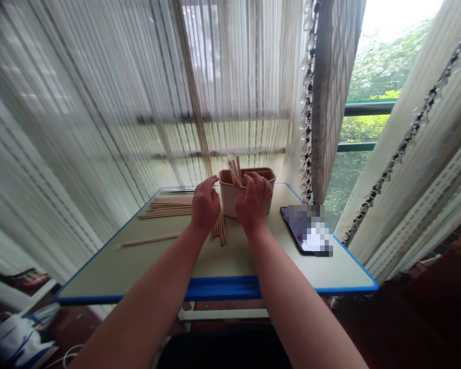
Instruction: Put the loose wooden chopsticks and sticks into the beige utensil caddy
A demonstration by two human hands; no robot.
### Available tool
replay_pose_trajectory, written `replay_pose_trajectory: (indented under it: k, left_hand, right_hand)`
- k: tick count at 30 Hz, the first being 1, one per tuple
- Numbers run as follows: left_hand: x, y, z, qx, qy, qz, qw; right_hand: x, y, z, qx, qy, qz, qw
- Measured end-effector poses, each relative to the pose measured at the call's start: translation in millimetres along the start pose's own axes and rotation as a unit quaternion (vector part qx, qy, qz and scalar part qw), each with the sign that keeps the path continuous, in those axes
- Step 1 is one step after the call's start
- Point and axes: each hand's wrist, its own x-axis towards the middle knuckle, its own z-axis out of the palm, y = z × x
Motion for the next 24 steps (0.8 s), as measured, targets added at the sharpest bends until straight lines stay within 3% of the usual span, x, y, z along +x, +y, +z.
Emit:
replay_pose_trajectory:
  k: [3,7,12,17,24]
  left_hand:
    - [0,-11,-24.6,0.049,-0.086,-0.042,0.994]
    - [-19,-40,-67.4,0.163,-0.242,-0.111,0.95]
    - [-59,-59,-99.5,0.282,-0.269,-0.176,0.904]
    - [-73,-53,-99.0,0.325,-0.296,-0.197,0.876]
    - [-70,-53,-100.8,0.316,-0.289,-0.218,0.877]
  right_hand:
    - [-8,-7,-1,0.02,0.009,-0.084,0.996]
    - [-18,-15,2,0.059,-0.043,-0.165,0.983]
    - [-22,-17,6,0.09,-0.078,-0.213,0.97]
    - [-24,-13,5,0.124,-0.12,-0.237,0.956]
    - [-26,-13,6,0.148,-0.161,-0.229,0.949]
